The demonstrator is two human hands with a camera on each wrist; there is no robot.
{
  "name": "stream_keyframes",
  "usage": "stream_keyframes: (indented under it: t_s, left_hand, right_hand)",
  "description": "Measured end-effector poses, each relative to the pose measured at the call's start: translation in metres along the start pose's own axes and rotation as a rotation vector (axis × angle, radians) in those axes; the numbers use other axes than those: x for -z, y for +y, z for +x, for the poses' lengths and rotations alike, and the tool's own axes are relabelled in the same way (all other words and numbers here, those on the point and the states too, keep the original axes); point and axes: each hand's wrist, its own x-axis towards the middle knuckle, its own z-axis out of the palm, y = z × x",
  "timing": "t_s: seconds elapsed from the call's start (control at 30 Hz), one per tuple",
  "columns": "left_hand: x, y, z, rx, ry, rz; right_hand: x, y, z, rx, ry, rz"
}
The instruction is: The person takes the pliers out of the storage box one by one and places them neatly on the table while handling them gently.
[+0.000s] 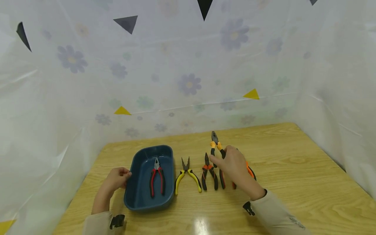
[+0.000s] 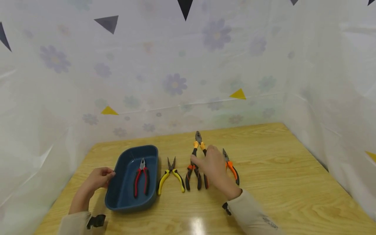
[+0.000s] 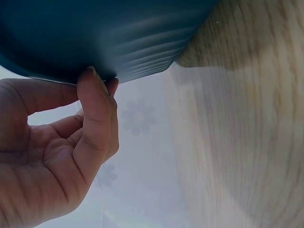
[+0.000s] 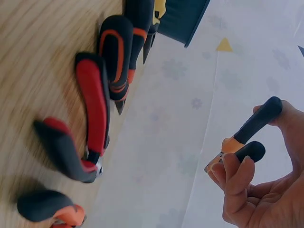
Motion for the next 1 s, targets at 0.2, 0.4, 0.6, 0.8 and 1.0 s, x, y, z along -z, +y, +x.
stream_keyframes:
  t_s: [0.2, 0.4, 0.6, 0.8, 1.0]
  left_hand:
    - [0.001, -0.002, 0.002, -0.006, 0.002, -0.001]
    - [-0.001, -0.005, 0.004, 0.013, -0.008, -0.013]
    - [-0.001, -0.008, 0.005, 0.015, -0.015, -0.039]
    - [0.001, -0.015, 0.009, -0.010, -0.036, -0.056]
    - [0.000, -0.007, 0.006, 0.021, -0.018, -0.036]
  right_hand:
    - [0.003, 0.015, 0.002, 0.000, -0.005, -0.003]
    - [0.003, 0.026, 0.000, -0.002, 0.005, -0.025]
    - [0.006, 0.035, -0.001, 0.012, 0.012, -0.069]
    - [0.012, 0.045, -0.002, 0.004, 0.009, -0.109]
    - [0.019, 0.053, -0.004, -0.013, -0.011, -0.114]
